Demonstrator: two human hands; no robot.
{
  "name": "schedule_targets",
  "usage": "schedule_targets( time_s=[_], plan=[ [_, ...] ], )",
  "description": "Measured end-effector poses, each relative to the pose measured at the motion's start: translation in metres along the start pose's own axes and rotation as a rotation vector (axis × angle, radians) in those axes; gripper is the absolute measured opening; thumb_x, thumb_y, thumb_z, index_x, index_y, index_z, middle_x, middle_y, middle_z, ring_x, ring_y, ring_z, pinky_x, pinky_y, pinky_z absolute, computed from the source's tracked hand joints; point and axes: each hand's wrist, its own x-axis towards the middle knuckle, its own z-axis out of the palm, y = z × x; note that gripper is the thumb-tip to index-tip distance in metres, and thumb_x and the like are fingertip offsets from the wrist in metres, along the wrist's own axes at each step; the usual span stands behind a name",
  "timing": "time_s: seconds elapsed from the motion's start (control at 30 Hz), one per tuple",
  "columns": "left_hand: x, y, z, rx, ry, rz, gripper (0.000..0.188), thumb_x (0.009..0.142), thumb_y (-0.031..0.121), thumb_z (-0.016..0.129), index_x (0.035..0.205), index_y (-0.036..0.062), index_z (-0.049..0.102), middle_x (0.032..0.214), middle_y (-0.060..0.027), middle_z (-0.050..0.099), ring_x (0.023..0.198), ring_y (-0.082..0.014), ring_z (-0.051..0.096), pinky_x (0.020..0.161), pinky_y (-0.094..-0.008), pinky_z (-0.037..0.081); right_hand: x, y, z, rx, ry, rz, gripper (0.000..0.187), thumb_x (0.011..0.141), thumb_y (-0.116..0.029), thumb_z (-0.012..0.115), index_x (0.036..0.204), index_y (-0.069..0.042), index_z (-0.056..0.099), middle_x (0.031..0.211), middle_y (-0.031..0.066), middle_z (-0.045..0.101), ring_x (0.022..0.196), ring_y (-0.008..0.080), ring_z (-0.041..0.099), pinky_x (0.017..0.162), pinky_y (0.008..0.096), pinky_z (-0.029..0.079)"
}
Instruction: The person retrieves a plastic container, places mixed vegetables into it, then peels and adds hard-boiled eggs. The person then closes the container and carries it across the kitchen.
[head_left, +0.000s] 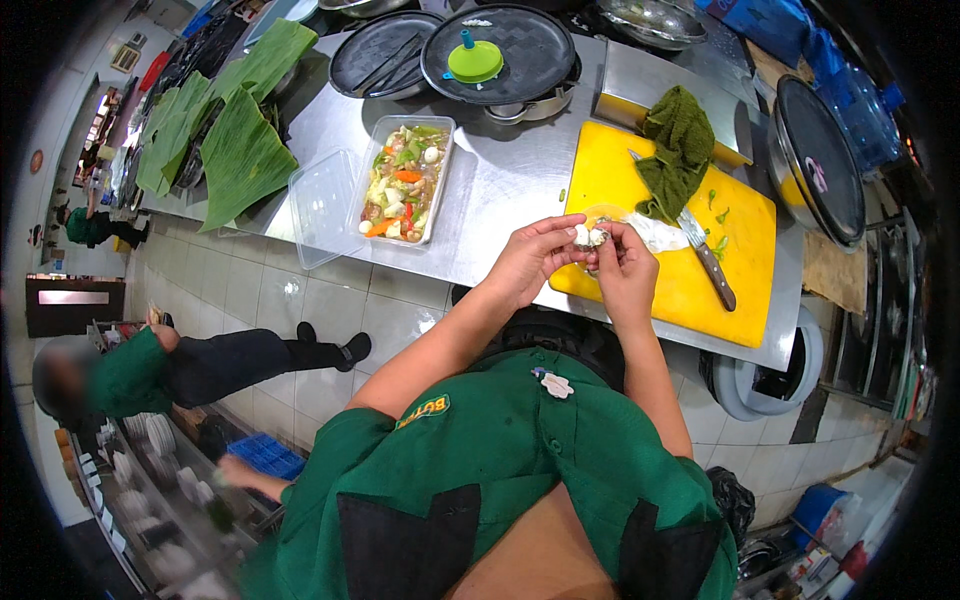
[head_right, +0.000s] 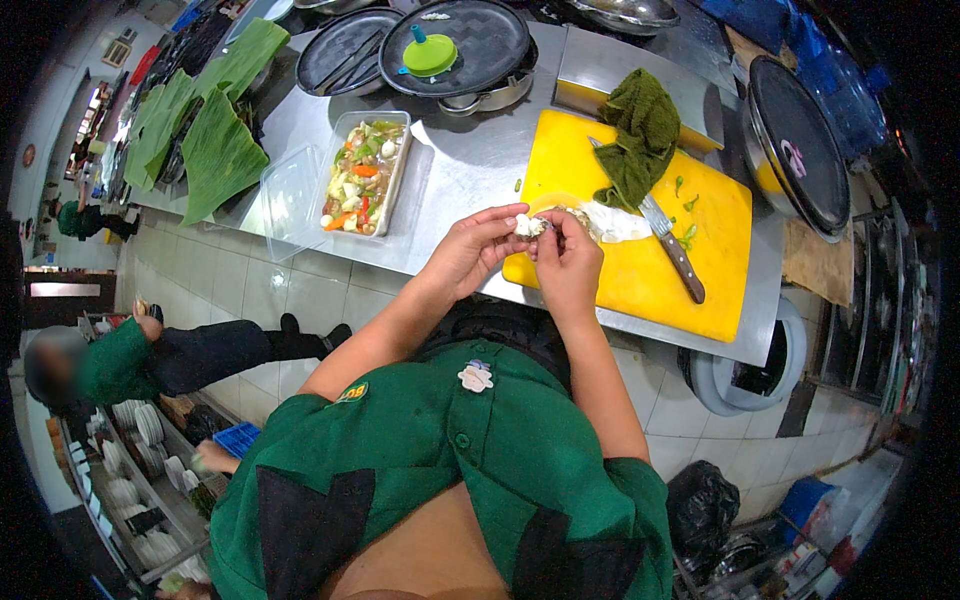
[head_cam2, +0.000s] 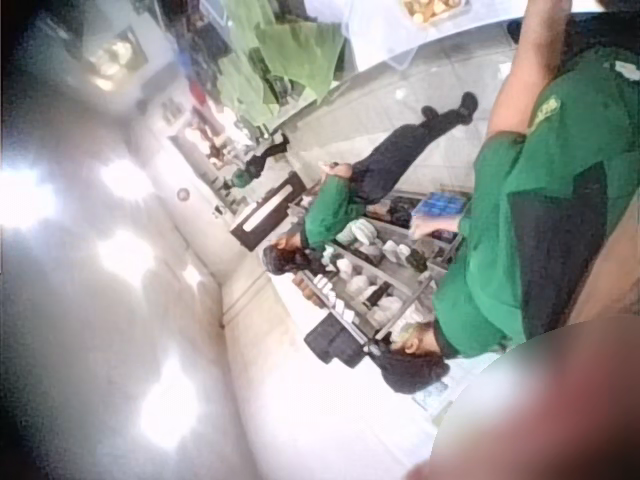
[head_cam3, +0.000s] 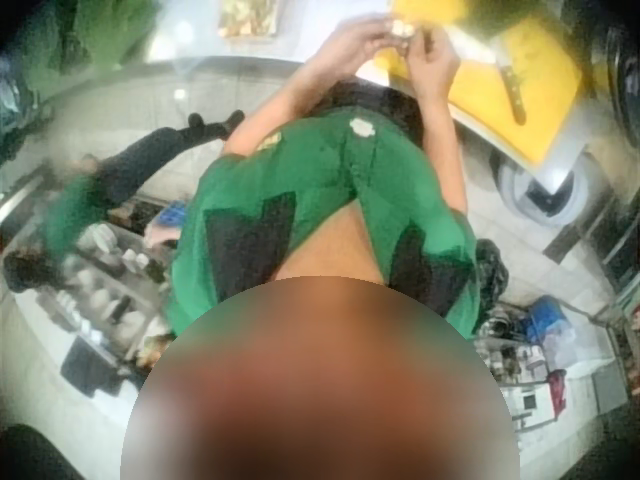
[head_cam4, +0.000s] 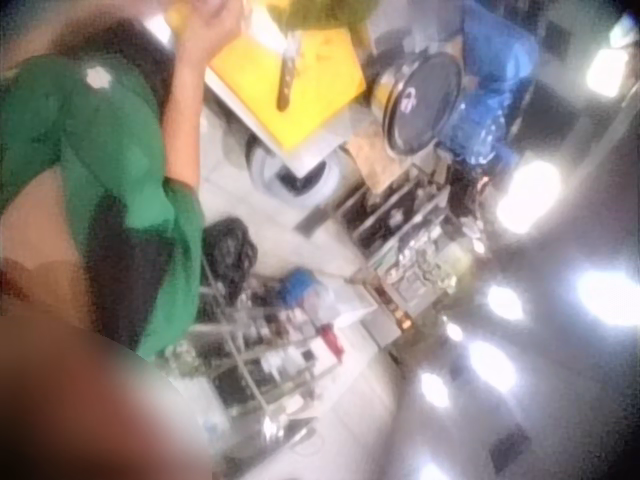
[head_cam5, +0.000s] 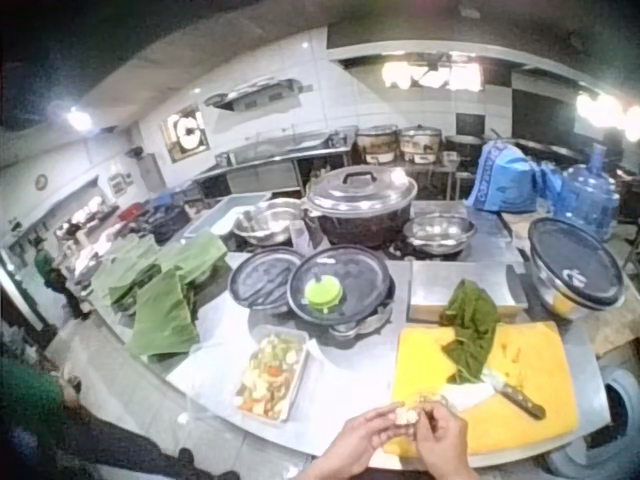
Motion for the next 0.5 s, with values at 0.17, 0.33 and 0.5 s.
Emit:
schedule_targets(
  time_s=[0.17, 0.33, 0.5],
  plan=[
    [0.004, 0.001, -0.007, -0.082, -0.079, -0.062, 0.032, 0.092, 0.005, 0.049, 0.122, -0.0055, 0.050, 0.105, -0.0152, 0.061, 0.090, -0.0217, 0.064, 0.083, -0.0292, 0.053, 0.002, 0.003, -0.004, 0.213, -0.053, 0.130, 0.013, 0.092, -0.001, 0.050, 0.101, 0.004, 0.058, 0.076, 0.0046, 0.061, 0.063, 0.0079, 0.057, 0.059, 0.0211, 0.048],
    [0.006, 0.001, -0.013, -0.193, -0.116, -0.131, 0.032, 0.092, 0.007, 0.051, 0.121, -0.0049, 0.049, 0.107, -0.0145, 0.060, 0.095, -0.0211, 0.062, 0.087, -0.0286, 0.051, 0.007, 0.007, -0.012, 0.246, -0.029, 0.164, 0.013, 0.093, -0.003, 0.052, 0.102, 0.003, 0.058, 0.077, 0.0046, 0.060, 0.064, 0.0076, 0.055, 0.060, 0.0211, 0.048],
    [0.007, 0.000, -0.012, -0.047, -0.051, -0.079, 0.034, 0.090, 0.005, 0.055, 0.122, -0.0049, 0.049, 0.107, -0.0143, 0.060, 0.096, -0.0196, 0.062, 0.086, -0.0271, 0.051, 0.008, 0.012, -0.018, 0.193, -0.018, 0.138, 0.014, 0.093, -0.001, 0.050, 0.104, 0.004, 0.057, 0.077, 0.0045, 0.059, 0.064, 0.0076, 0.055, 0.060, 0.0216, 0.049]
  ],
)
